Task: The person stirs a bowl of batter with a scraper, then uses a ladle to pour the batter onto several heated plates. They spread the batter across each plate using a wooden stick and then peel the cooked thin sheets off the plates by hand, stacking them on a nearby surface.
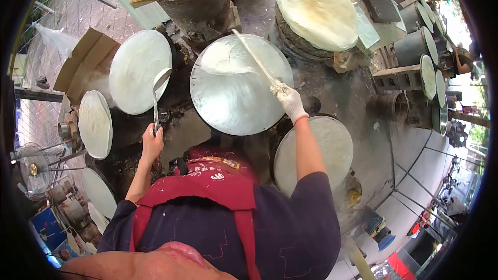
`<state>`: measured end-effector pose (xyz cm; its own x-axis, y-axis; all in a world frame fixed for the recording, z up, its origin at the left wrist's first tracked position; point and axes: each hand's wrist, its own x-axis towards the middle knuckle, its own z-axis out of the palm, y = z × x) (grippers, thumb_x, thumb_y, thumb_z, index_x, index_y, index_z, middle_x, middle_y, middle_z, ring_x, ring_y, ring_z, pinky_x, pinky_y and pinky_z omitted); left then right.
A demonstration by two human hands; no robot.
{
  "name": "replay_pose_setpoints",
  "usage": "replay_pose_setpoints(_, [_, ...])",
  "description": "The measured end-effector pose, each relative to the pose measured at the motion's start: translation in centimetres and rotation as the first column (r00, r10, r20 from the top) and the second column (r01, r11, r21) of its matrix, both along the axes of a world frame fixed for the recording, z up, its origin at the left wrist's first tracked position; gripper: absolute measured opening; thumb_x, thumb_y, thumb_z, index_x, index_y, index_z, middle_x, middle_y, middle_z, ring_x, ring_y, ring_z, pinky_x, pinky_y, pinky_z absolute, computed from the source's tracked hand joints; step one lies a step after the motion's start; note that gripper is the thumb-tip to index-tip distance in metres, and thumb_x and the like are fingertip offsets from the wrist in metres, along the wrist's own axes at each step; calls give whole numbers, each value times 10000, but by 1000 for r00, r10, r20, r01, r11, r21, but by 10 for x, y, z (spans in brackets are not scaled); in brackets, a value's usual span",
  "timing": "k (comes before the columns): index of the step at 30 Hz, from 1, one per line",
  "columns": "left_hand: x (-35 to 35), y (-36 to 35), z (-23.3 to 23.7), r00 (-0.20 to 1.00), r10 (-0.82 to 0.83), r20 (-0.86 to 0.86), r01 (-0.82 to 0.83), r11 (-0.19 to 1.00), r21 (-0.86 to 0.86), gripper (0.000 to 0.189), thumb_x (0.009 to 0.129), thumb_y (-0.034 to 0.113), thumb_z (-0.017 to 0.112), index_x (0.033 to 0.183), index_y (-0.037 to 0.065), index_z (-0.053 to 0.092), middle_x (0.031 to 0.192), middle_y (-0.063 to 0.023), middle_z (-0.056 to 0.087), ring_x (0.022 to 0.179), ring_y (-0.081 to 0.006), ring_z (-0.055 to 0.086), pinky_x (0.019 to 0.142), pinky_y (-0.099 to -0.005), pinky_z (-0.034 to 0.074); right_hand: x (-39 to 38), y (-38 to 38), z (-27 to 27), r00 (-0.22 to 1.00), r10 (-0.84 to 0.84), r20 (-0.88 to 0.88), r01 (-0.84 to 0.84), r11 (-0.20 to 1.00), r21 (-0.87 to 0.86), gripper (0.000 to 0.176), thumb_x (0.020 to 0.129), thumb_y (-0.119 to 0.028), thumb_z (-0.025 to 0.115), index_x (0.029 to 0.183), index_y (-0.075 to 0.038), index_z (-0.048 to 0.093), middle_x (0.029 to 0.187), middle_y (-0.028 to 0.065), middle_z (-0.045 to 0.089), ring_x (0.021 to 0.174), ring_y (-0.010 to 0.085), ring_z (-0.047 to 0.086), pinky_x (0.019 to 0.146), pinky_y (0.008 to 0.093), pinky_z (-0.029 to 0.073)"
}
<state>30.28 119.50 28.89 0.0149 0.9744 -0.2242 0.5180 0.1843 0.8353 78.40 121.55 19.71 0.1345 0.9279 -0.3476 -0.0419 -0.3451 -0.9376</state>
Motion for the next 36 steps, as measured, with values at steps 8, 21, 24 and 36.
replay_pose_setpoints(8, [4,-1,14,993,2,-121,-1,1000,7,132,904,93,530,800,17,501,587,30,409,550,-41,374,464,-253,325,-16,-16,17,933,271,-238,-310,940,-145,300,841,-20,610,1129,67,605,1035,47,632,864,93,577,807,221,462])
replay_pose_setpoints(21, [43,74,-25,879,-239,-412,285,957,53,201,866,149,570,889,-34,491,772,-267,603,761,-448,598,643,-478,468,19,-28,12,969,234,-79,-236,972,-17,384,861,-75,639,1202,77,549,1137,99,615,998,147,588,911,244,447])
replay_pose_setpoints(24, [58,82,-19,753,-318,-577,345,936,-65,229,867,188,566,909,-21,482,778,-264,616,774,-442,610,665,-508,481,17,-15,-2,987,123,-103,-124,992,2,383,860,-6,590,1226,83,523,1128,96,609,987,125,588,859,217,461])
replay_pose_setpoints(36, [8,-40,-7,604,-579,-548,487,812,-323,188,901,190,461,929,5,453,717,-259,619,688,-431,626,612,-537,495,-25,-105,27,884,117,-452,-283,904,-320,441,822,16,603,1254,40,520,983,11,605,767,71,557,666,187,455])
